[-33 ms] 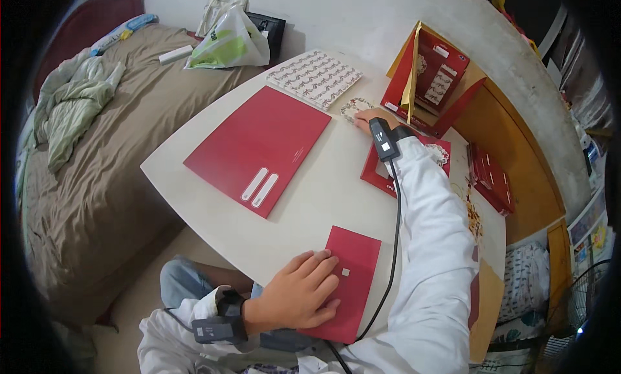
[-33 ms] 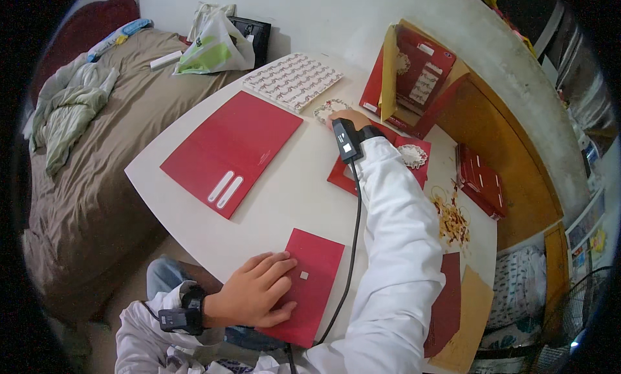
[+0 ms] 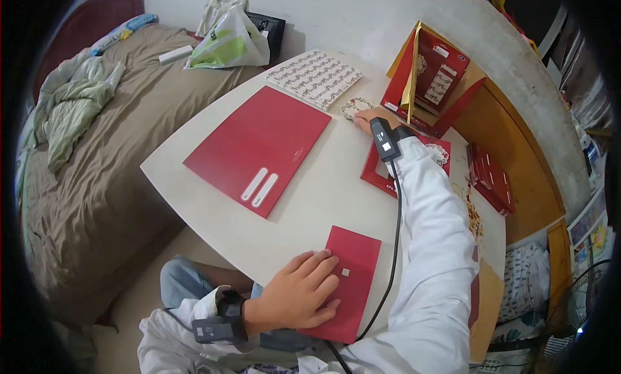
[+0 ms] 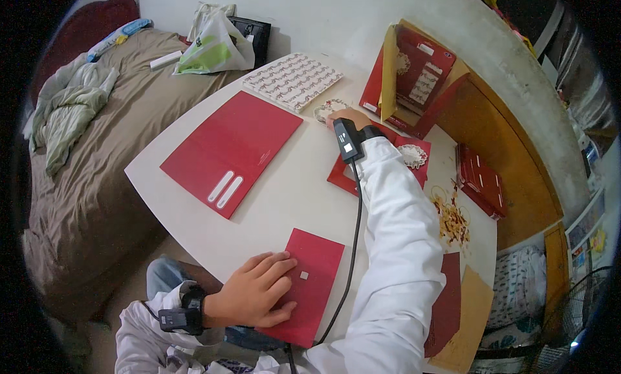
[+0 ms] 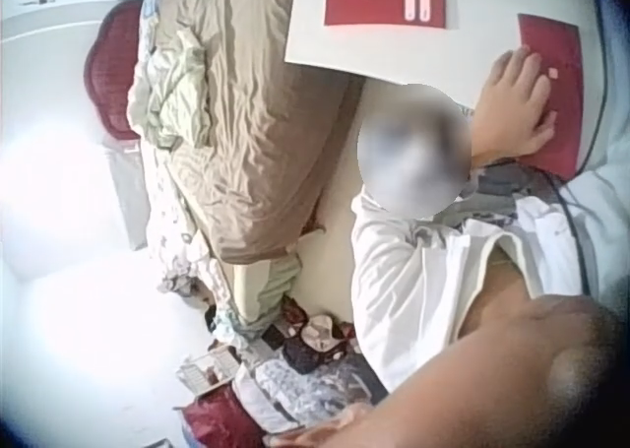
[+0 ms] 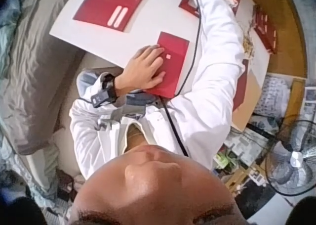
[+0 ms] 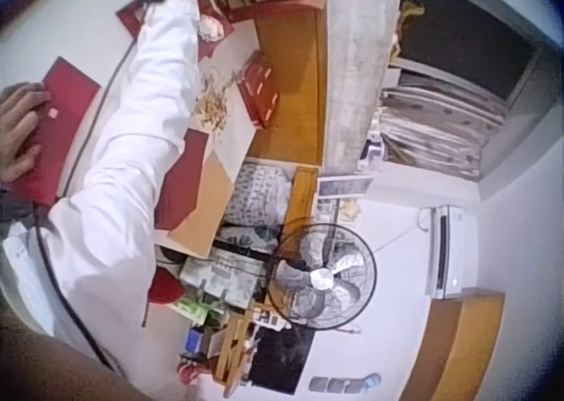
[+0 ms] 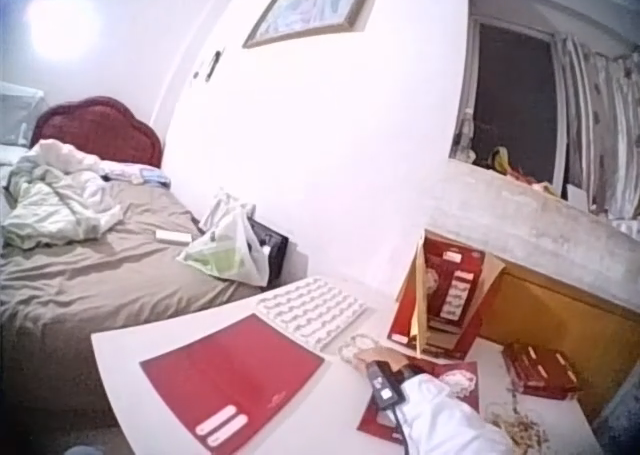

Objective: Assembling red paper money wallets by folding them and attaching decorative stickers.

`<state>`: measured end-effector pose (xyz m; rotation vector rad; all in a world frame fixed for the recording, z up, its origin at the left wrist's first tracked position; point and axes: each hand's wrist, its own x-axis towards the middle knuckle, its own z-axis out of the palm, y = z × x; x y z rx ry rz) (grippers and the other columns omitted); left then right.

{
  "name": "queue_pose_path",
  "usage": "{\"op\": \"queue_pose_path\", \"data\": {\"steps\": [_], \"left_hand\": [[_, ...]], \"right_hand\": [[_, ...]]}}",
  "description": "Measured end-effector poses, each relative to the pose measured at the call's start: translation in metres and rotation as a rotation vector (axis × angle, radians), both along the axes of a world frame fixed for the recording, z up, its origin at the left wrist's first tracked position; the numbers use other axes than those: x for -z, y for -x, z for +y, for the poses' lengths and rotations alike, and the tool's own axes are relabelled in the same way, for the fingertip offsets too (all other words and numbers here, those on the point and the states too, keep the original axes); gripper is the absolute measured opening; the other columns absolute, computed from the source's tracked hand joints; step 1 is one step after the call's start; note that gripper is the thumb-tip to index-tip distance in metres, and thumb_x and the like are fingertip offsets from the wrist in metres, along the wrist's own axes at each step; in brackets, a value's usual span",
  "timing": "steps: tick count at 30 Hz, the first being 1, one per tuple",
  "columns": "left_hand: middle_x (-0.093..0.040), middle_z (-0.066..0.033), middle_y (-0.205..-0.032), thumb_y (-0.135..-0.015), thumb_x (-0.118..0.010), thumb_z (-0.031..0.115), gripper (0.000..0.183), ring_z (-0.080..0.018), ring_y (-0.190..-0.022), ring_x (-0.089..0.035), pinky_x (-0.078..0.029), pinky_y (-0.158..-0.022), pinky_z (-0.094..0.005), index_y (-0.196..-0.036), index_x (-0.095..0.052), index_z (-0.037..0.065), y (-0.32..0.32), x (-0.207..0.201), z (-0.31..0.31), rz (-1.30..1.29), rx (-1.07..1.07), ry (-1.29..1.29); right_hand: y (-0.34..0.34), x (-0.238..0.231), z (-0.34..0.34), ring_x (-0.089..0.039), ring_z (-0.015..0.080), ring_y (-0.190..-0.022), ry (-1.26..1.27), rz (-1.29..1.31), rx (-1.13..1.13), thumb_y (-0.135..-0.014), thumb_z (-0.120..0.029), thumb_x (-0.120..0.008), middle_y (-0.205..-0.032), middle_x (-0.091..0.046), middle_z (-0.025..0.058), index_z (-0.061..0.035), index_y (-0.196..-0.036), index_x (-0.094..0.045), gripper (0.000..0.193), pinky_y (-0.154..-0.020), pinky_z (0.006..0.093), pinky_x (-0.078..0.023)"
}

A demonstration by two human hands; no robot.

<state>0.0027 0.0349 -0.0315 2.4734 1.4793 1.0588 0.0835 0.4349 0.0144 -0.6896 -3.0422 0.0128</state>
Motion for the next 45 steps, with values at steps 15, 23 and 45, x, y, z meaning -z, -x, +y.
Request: {"op": "queue_pose_path", "data": {"steps": [15,23,45], "left_hand": [[-0.053,-0.0179,-0.116,-0.078,-0.061,0.028,0.032,-0.0313,-0.113,-0.049,-0.038,-0.096,-0.042,-0.092,-0.052,0.002,-0.001,0.0,-0.003,-0.034,0.033,0.005],[-0.052,-0.0154,-0.117,-0.075,-0.063,0.032,0.035,-0.0296,-0.113,-0.049,-0.038,-0.095,-0.0412,-0.091,-0.051,0.002,-0.001,0.003,-0.001,0.013,0.019,-0.034],[-0.053,-0.0136,-0.11,-0.078,-0.063,0.03,0.033,-0.0317,-0.102,-0.052,-0.041,-0.087,-0.0403,-0.092,-0.05,0.002,-0.004,0.01,-0.002,0.025,-0.018,-0.091]], "right_hand": [[0.001,-0.022,-0.029,-0.061,0.0251,-0.076,-0.82,0.344,-0.054,-0.075,-0.017,-0.058,-0.084,-0.057,0.0049,-0.0113,-0.078,-0.06,0.006,-0.064,0.0422,-0.048],[-0.028,-0.076,-0.14,-0.063,0.0293,-0.074,-0.461,0.737,0.119,-0.084,-0.017,-0.057,-0.081,-0.064,0.0128,-0.0065,-0.09,-0.062,0.013,-0.065,0.0384,-0.051],[-0.143,-0.073,-0.358,-0.055,0.0081,-0.079,0.649,1.091,0.293,-0.084,0.002,-0.06,-0.088,-0.058,0.0051,0.0,-0.122,-0.045,0.041,-0.069,0.0212,-0.045]]}}
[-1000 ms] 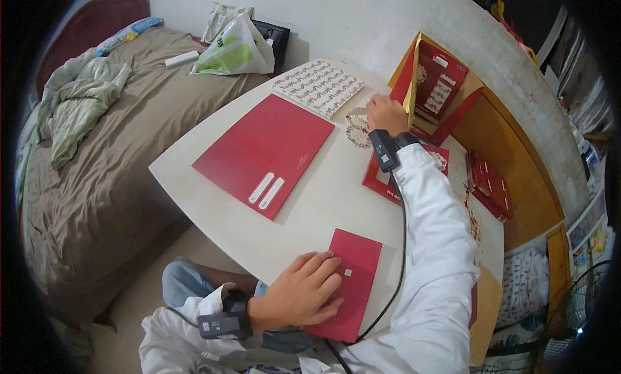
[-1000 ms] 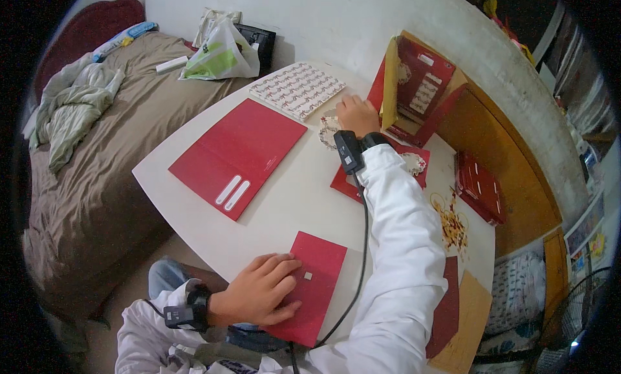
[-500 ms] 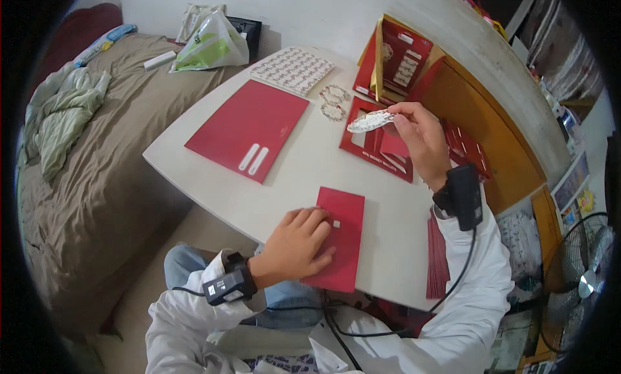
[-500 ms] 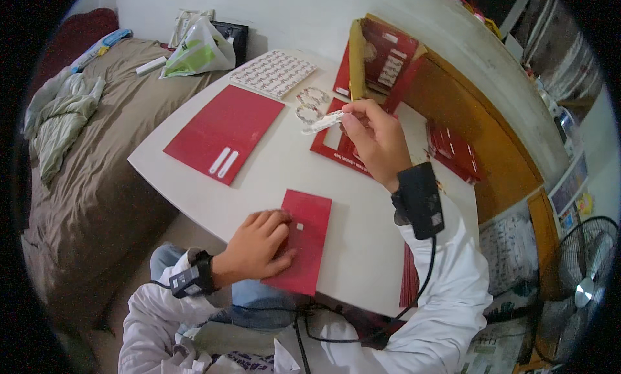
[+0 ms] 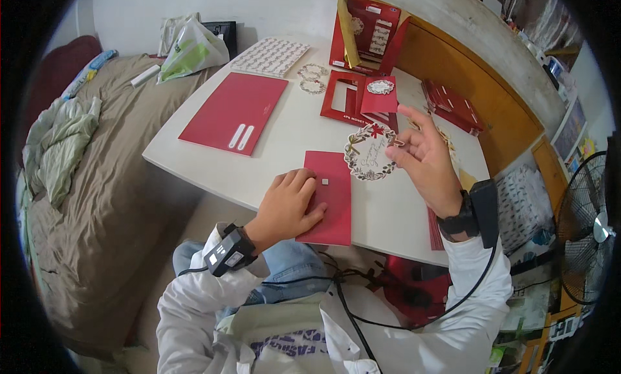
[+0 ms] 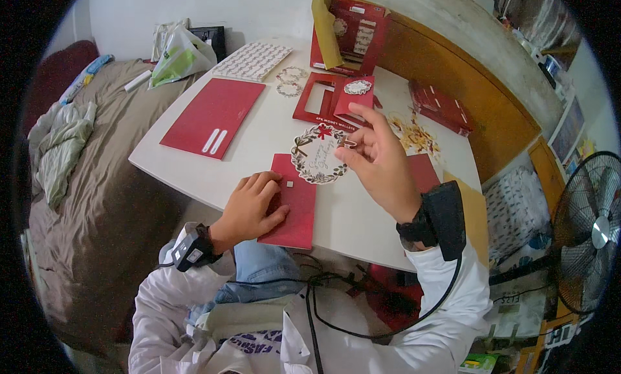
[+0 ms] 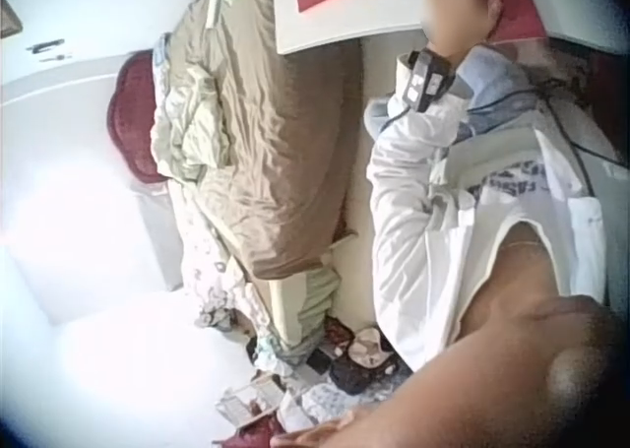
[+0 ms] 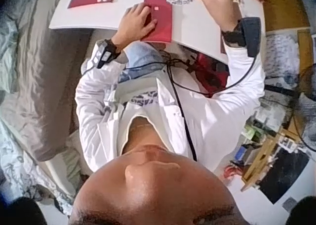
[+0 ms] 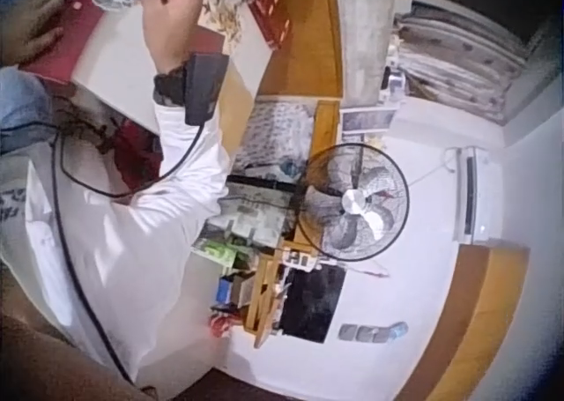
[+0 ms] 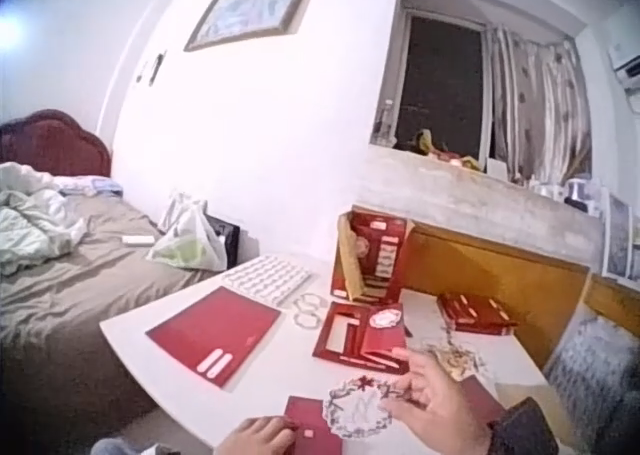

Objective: Assembling red paper money wallets by folding them and attaching decorative stickers.

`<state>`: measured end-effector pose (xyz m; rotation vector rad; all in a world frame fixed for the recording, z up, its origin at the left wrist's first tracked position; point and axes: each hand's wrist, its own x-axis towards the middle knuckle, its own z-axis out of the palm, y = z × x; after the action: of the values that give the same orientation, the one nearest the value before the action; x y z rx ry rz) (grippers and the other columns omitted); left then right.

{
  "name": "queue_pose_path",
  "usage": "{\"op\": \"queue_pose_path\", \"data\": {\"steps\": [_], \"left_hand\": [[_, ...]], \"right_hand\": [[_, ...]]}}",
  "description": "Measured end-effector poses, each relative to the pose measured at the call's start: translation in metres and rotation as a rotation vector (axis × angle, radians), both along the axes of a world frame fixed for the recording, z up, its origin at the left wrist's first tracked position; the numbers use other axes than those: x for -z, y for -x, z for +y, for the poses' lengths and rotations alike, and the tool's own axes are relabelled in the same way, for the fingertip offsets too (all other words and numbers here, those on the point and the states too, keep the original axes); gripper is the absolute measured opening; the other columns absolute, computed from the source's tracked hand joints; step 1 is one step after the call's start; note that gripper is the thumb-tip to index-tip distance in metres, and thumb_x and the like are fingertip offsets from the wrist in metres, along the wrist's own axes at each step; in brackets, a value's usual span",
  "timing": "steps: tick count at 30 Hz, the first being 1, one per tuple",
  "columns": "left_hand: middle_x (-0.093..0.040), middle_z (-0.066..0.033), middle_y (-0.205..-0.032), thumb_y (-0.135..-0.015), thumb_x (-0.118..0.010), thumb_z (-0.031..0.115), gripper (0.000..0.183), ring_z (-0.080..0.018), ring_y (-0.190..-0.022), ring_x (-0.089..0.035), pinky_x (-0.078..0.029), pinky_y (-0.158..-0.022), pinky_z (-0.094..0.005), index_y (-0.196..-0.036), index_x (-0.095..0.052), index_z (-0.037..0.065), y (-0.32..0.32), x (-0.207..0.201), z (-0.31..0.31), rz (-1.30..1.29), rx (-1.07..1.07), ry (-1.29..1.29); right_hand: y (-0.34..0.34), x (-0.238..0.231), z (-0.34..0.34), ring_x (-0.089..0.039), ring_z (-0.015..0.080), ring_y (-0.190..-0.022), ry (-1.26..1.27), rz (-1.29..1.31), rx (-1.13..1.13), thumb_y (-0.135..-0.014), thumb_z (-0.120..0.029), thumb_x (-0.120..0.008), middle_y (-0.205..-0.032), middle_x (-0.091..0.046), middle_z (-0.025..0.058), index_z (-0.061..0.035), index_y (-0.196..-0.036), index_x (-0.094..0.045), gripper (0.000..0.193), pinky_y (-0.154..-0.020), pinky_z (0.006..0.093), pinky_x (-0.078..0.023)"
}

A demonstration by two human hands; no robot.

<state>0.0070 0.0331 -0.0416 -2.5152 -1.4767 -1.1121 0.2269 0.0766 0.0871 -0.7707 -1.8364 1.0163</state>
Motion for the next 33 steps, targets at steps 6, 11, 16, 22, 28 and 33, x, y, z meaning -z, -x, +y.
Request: {"op": "queue_pose_path", "data": {"steps": [6,11,16,22,28,33], "left_hand": [[-0.053,-0.0127,-0.111,-0.079,-0.062,0.029,0.033,-0.0315,-0.102,-0.051,-0.041,-0.086,-0.0403,-0.094,-0.05,0.003,-0.001,-0.001,-0.001,0.016,-0.013,0.034],[-0.053,-0.013,-0.112,-0.079,-0.062,0.029,0.032,-0.0316,-0.103,-0.051,-0.041,-0.087,-0.0405,-0.095,-0.05,0.004,-0.001,0.0,0.001,0.023,-0.033,0.029],[-0.054,-0.0133,-0.112,-0.08,-0.061,0.03,0.033,-0.0317,-0.103,-0.051,-0.041,-0.087,-0.0402,-0.095,-0.05,0.003,0.0,0.0,0.0,0.029,-0.044,0.044],[-0.054,-0.0137,-0.11,-0.081,-0.061,0.032,0.034,-0.0319,-0.099,-0.053,-0.041,-0.086,-0.0401,-0.095,-0.051,0.003,0.0,0.003,-0.003,0.013,-0.04,0.033],[-0.054,-0.014,-0.109,-0.081,-0.061,0.033,0.035,-0.0315,-0.097,-0.054,-0.042,-0.085,-0.0395,-0.095,-0.051,0.002,0.0,0.0,-0.004,0.017,-0.044,0.061],[-0.053,-0.0132,-0.101,-0.079,-0.06,0.035,0.037,-0.0301,-0.095,-0.053,-0.041,-0.085,-0.0394,-0.093,-0.051,0.002,0.0,0.003,0.0,-0.014,-0.039,0.02]], "right_hand": [[-0.016,0.016,-0.003,-0.053,0.0053,-0.074,-0.051,-0.088,0.089,-0.085,-0.007,-0.064,-0.079,-0.057,-0.0003,-0.0002,-0.107,-0.058,0.023,-0.066,0.0202,-0.043],[-0.017,0.032,-0.01,-0.05,0.0043,-0.071,-0.102,0.063,0.167,-0.086,-0.009,-0.064,-0.078,-0.056,-0.0016,-0.0011,-0.095,-0.058,0.014,-0.063,0.0197,-0.041],[-0.018,0.045,-0.022,-0.052,0.0074,-0.066,0.137,0.265,0.152,-0.086,-0.005,-0.059,-0.083,-0.055,0.0013,-0.0043,-0.101,-0.047,0.019,-0.058,0.0227,-0.042],[-0.015,0.053,-0.038,-0.057,0.0127,-0.063,0.369,0.229,0.1,-0.081,0.003,-0.044,-0.101,-0.056,0.0103,-0.0091,-0.136,-0.032,0.058,-0.052,0.024,-0.047],[-0.016,0.062,-0.031,-0.057,0.0114,-0.072,0.368,0.102,0.091,-0.078,0.002,-0.041,-0.1,-0.055,0.0089,-0.0059,-0.126,-0.04,0.049,-0.06,0.0226,-0.048],[-0.01,0.074,-0.019,-0.056,0.0097,-0.084,0.296,0.121,0.114,-0.082,0.002,-0.043,-0.097,-0.053,0.0067,-0.0032,-0.115,-0.043,0.034,-0.069,0.0225,-0.047]]}}
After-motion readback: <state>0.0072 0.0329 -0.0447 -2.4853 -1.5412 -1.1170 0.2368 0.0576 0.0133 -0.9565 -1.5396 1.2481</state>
